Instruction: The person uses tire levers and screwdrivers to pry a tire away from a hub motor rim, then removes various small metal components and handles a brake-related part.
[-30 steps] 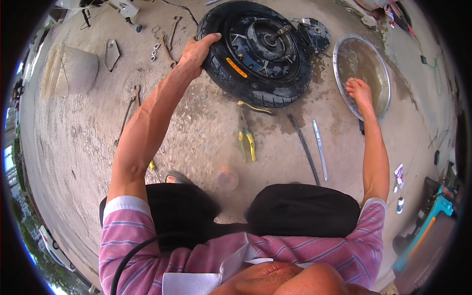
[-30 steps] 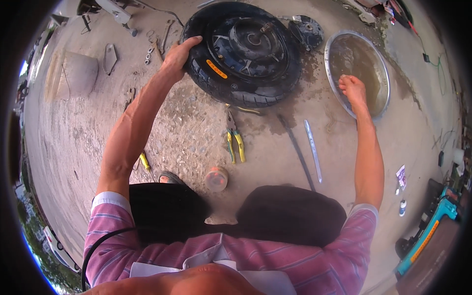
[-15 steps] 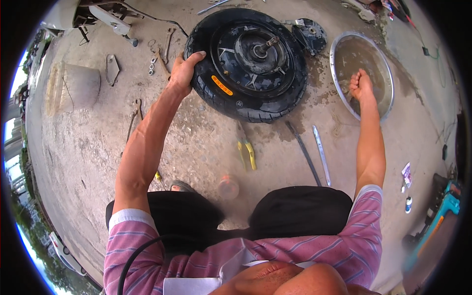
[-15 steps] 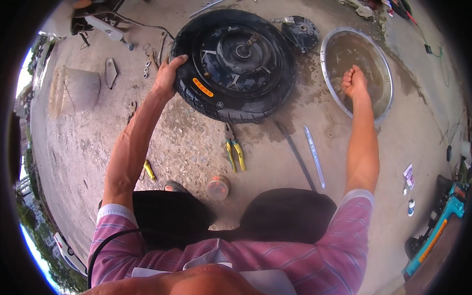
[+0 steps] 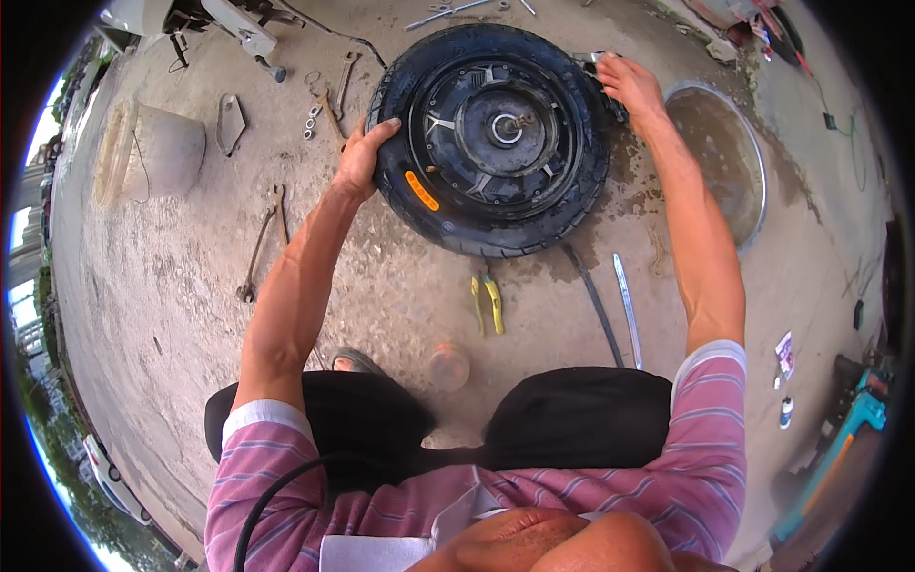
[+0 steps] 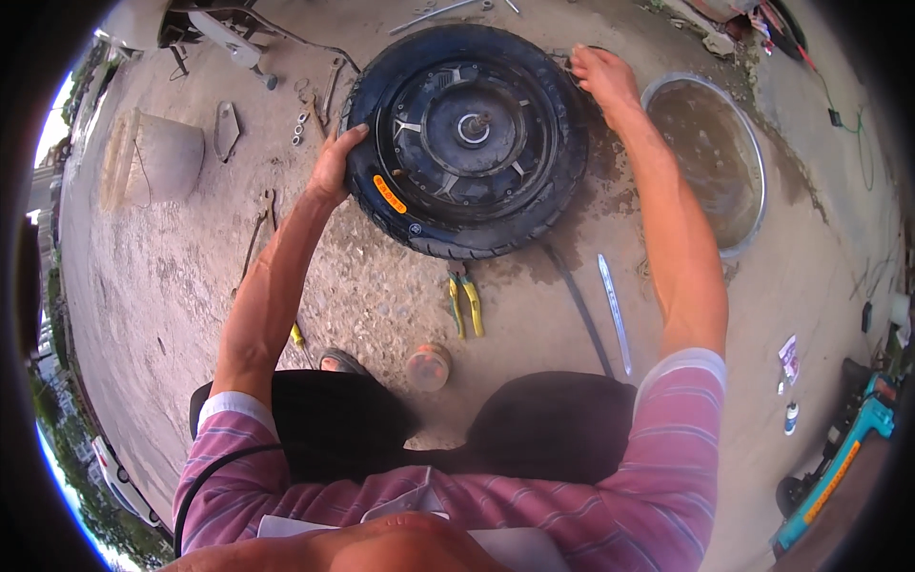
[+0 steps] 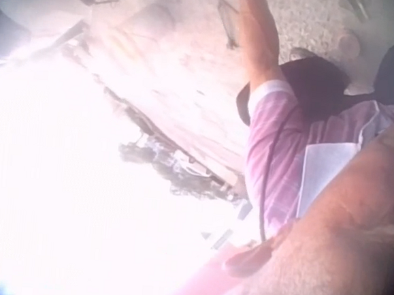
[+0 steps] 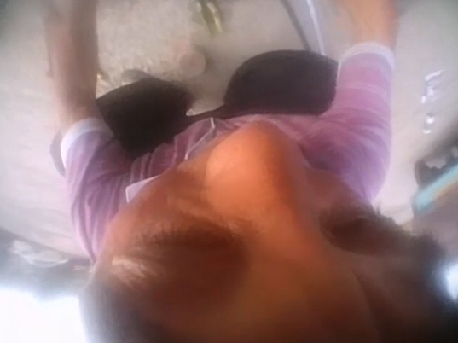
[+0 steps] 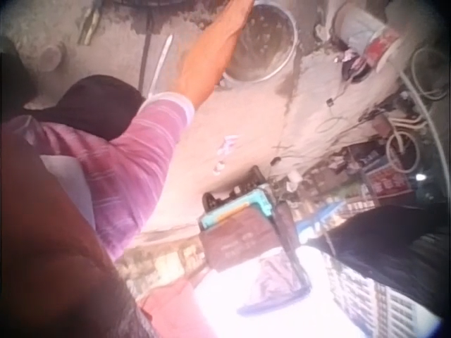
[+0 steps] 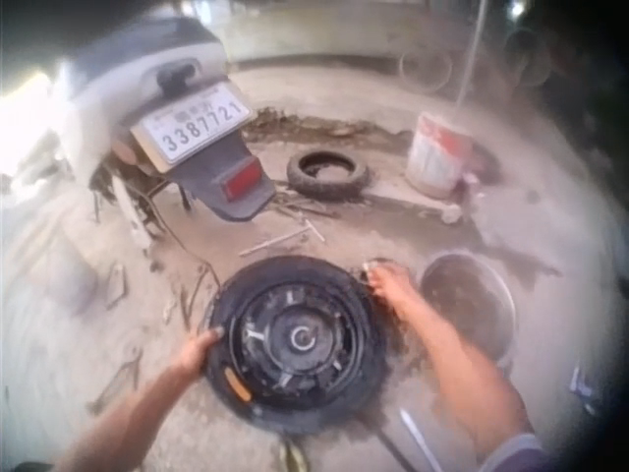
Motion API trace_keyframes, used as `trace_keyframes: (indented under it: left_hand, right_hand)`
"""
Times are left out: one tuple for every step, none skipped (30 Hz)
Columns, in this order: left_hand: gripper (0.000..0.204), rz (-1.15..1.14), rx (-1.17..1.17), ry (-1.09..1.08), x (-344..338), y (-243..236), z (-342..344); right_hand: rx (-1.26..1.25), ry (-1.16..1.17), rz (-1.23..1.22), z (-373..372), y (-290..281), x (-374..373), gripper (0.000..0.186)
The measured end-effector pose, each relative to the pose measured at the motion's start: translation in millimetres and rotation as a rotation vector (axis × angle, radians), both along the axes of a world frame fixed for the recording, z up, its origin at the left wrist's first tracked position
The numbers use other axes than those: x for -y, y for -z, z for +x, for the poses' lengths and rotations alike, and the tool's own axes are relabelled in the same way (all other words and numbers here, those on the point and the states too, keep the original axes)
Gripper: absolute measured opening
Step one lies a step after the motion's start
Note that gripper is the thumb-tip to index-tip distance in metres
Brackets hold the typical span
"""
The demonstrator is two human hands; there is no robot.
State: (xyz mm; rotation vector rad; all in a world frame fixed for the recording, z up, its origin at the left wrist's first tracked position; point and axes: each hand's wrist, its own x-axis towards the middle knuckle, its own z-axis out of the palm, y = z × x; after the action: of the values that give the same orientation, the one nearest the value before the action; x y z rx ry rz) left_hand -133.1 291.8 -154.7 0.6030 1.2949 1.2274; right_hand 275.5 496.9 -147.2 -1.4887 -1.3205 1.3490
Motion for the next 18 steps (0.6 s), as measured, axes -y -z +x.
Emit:
trace_keyframes:
  left_hand:
    - [0.069,-0.015,0.022,-0.010,6,2,-4]
    - [0.067,-0.012,0.051,-0.013,4,3,0]
    - [0.067,-0.020,0.052,-0.017,8,6,-4]
    - [0.067,-0.023,0.042,-0.015,11,7,-12]
    - [0.068,-0.012,0.057,0.000,8,8,-9]
    - [0.069,-0.038,0.035,0.014,11,5,-14]
    - [0.069,-0.029,0.048,0.021,8,7,-13]
    - [0.069,-0.042,0.050,0.012,6,10,-15]
    - [0.069,-0.074,0.020,-0.010,10,10,-25]
    - [0.069,-0.076,0.018,-0.030,7,7,-14]
    - [0.069,-0.063,0.040,-0.028,3,10,-9]
    - [0.069,-0.070,0.062,0.002,-1,14,-12]
    - [0.069,-0.077,0.086,0.034,-5,17,-12]
    - [0.064,-0.058,0.106,0.031,-10,20,-10]
    - [0.064,-0.066,0.092,0.024,-10,23,-13]
    - [0.058,-0.092,0.095,0.015,-7,23,-26]
    - [0.053,-0.114,0.115,0.007,-3,25,-35]
    - [0.043,-0.134,0.146,0.039,-4,26,-35]
  right_hand:
    - [0.107,0.087,0.100,21,11,10,0.043]
    - [0.261,0.185,0.161,71,35,3,0.041]
    - [0.404,0.265,0.187,105,49,13,0.041]
    - [0.427,0.311,0.105,122,56,29,0.043]
    - [0.595,0.322,0.058,165,68,33,0.045]
    - [0.774,0.305,-0.035,178,79,47,0.047]
    - [0.885,0.255,-0.091,209,96,54,0.048]
    - [0.990,0.201,-0.149,230,112,61,0.049]
    - [0.810,0.198,-0.246,216,126,78,0.053]
    - [0.825,0.205,-0.247,235,139,81,0.043]
    - [0.842,0.211,-0.241,261,146,78,0.037]
    - [0.845,0.210,-0.229,276,139,67,0.037]
    - [0.385,0.286,-0.411,287,129,58,0.029]
    - [-0.080,0.348,-0.570,298,118,50,0.030]
    - [-0.091,0.338,-0.581,278,114,51,0.030]
    - [-0.223,0.395,-0.577,230,102,54,0.032]
    - [-0.339,0.459,-0.567,187,78,58,0.037]
    - [-0.372,0.378,-0.556,167,49,59,0.036]
